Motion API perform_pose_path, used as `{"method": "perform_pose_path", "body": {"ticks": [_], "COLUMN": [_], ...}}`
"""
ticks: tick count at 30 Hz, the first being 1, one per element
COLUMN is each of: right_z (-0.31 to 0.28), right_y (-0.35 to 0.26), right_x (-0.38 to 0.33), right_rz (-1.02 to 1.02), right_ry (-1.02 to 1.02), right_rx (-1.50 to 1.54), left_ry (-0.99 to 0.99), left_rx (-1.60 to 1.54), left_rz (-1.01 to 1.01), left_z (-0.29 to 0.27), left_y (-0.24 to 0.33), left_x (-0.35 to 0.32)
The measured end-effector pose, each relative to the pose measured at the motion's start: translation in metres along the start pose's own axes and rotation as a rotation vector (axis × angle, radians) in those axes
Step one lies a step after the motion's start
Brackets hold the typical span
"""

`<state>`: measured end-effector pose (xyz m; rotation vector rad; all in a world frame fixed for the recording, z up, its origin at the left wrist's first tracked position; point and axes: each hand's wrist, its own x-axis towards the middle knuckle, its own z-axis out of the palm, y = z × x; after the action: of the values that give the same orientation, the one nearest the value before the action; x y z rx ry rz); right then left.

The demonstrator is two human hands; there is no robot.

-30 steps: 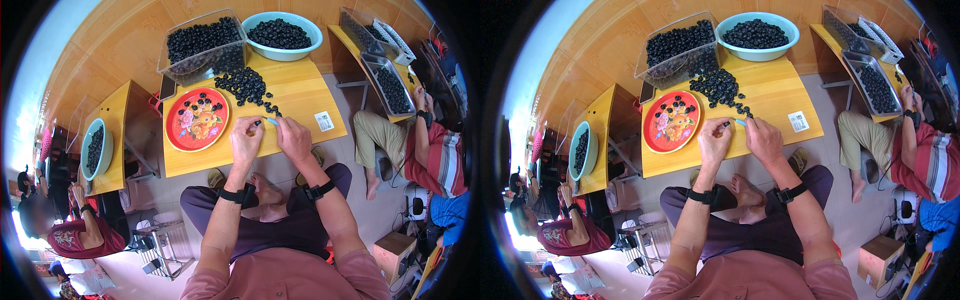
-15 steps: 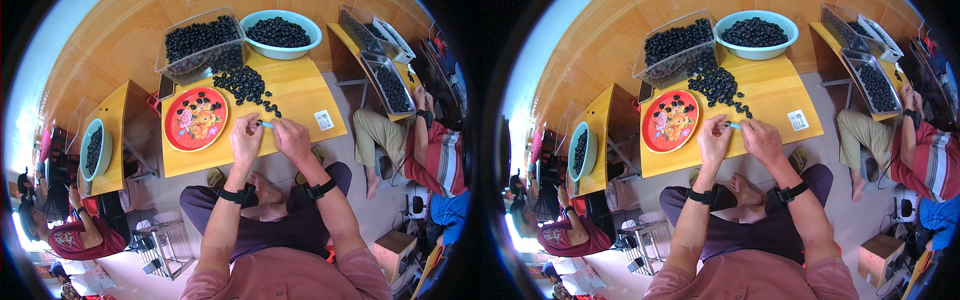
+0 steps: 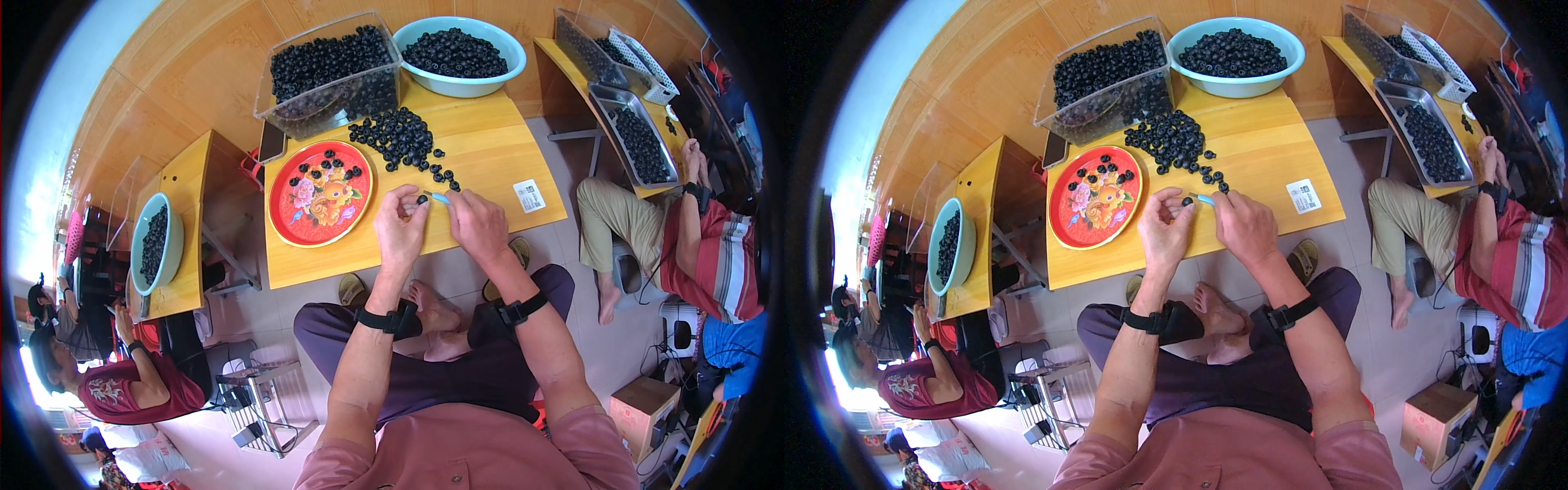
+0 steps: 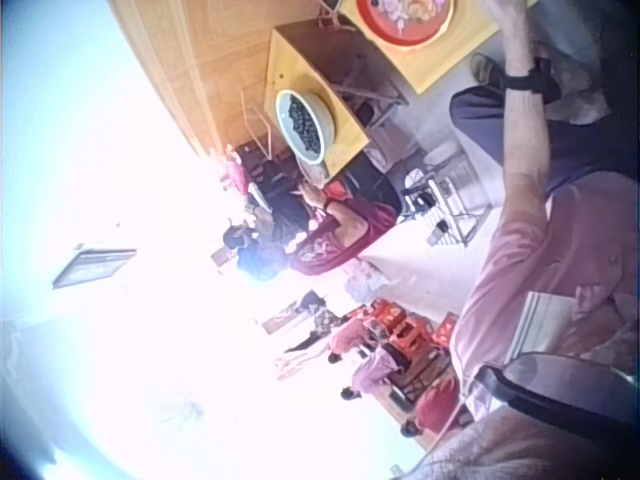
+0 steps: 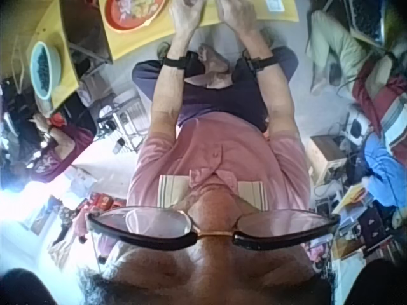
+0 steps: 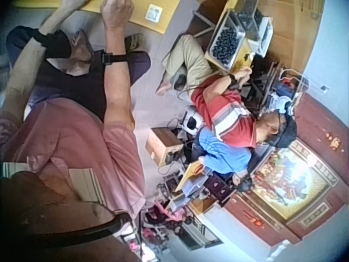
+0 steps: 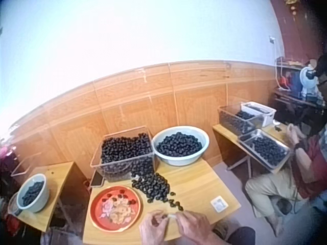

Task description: Sorting and peeling black seeds at a production workstation.

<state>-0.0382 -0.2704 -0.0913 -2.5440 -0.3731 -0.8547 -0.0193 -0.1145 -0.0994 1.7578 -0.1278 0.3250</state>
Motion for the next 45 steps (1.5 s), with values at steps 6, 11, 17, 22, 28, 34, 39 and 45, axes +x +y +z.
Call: {"method": "perform_pose_path", "body": {"ticks": [6,11,17,22,28,34,39,45], "right_z": [0.000,-0.003,-0.003,0.000,0.008,0.028,0.035,0.038], "right_y": [-0.001,-0.002,-0.001,0.001,0.020,0.024,0.012,0.047], "right_x": [0.001,-0.001,0.001,0.001,0.022,0.050,0.081,0.131], "right_rz": [0.008,0.069,0.061,0.151,0.379,0.525,0.694,0.504], "right_ry": [0.010,0.034,0.047,0.029,-0.159,-0.215,-0.348,-0.401], "right_rx": [-0.022,-0.004,-0.010,0.047,0.133,0.390,0.792,0.446], "left_ry": [0.063,0.192,0.336,-0.057,-0.093,-0.097,-0.091,-0.083], "left_rx": [0.142,0.262,0.621,0.401,0.290,0.236,0.283,0.299], "left_rz": [0.171,0.266,0.541,0.240,0.065,0.003,0.040,0.086], "left_z": [-0.007,-0.031,-0.064,-0.041,-0.031,-0.032,-0.033,-0.029], "left_y": [0.005,0.003,0.026,0.020,-0.001,0.001,-0.006,-0.013], "left_x": [0.002,0.014,0.042,0.005,-0.002,-0.003,-0.002,-0.003]}}
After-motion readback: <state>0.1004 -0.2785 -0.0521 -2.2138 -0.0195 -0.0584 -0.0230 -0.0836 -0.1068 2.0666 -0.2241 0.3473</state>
